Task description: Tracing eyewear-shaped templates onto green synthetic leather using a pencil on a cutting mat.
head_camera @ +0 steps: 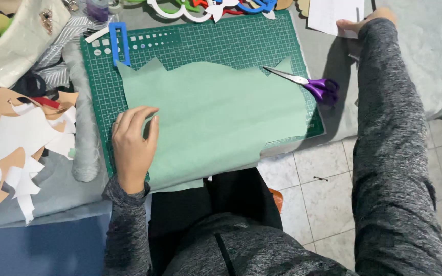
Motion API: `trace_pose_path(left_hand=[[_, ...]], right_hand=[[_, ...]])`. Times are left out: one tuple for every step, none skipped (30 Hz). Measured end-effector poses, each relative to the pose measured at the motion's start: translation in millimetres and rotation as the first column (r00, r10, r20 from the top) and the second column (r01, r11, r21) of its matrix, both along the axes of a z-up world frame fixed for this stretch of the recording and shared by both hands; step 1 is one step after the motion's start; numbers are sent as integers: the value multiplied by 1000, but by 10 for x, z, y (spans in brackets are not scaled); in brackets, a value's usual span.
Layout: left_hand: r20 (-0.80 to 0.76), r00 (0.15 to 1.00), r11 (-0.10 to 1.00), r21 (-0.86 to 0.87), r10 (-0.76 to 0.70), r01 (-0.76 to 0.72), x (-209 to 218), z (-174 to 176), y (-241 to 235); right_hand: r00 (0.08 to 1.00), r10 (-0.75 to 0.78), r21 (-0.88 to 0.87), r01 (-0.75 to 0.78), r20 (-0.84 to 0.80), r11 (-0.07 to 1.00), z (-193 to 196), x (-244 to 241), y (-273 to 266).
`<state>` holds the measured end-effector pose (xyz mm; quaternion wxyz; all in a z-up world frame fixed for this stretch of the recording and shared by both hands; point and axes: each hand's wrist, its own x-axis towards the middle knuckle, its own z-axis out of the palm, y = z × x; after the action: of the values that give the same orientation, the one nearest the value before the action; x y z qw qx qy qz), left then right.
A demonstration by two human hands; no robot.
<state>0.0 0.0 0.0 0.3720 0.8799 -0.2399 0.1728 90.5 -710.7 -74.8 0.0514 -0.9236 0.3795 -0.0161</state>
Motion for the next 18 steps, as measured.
trace_pose_path(left_hand=[[-1, 1000, 1000, 1, 3, -3, 0, -4, 4], [11, 1000, 1000, 5, 4, -4, 3, -7, 5], [19, 1000, 1000, 8, 0, -1, 5, -10, -2], [15, 1000, 1000, 9, -1, 1, -15, -11, -3], [16, 1000, 1000, 7, 0, 0, -5, -3, -3], [16, 1000, 1000, 4, 0, 0, 2, 6, -1], [18, 1000, 1000, 6, 1, -1, 10, 5, 7], [26, 1000, 1000, 11, -2, 2, 16, 0, 13], [24, 1000, 1000, 16, -11, 10, 4, -12, 6], [18, 1000, 1000, 17, -16, 16, -5, -12, 10], [14, 1000, 1000, 15, -19, 19, 3, -13, 8], [11, 1000, 1000, 13, -21, 21, 7, -17, 4], [3, 1000, 1000, 12, -27, 27, 14, -14, 10], [8, 999, 999, -9, -43, 43, 18, -14, 12], [13, 998, 998, -31, -63, 63, 27, -9, 10], [4, 997, 997, -32, -73, 73, 5, -10, 19], [-7, 997, 997, -38, -74, 74, 10, -5, 18], [-17, 997, 996, -43, -75, 74, 12, 0, 21]], right_hand=[[1000, 3, 1, -3, -1, 1000, 90, -14, 88], [998, -58, 100, 55, 28, 993, 181, -26, 174], [991, -127, 199, 115, 47, 973, 274, -74, 246], [991, -129, 200, 118, 43, 973, 149, -83, 87], [995, -72, 128, 63, 69, 990, 43, -27, -68], [996, -14, 55, 9, 91, 998, -63, 28, -220], [996, -14, 56, 9, 93, 998, -67, -5, -286], [960, 175, -12, -176, 219, 984, -76, -40, -353], [880, 355, -99, -341, 316, 935, -92, -146, -439], [884, 349, -96, -337, 311, 937, -18, -304, -334], [786, 467, -280, -380, 406, 882, 83, -406, -236], [659, 592, -456, -396, 463, 797, 180, -509, -138], [666, 588, -453, -395, 458, 799, 275, -647, 51], [516, 625, -354, -531, 586, 770, 370, -784, 238], [358, 608, -271, -657, 709, 703, 469, -937, 423], [370, 605, -266, -653, 705, 709, 492, -1146, 705], [397, 472, -109, -663, 787, 740, 545, -1258, 976], [429, 328, 54, -672, 842, 738, 596, -1374, 1250]])
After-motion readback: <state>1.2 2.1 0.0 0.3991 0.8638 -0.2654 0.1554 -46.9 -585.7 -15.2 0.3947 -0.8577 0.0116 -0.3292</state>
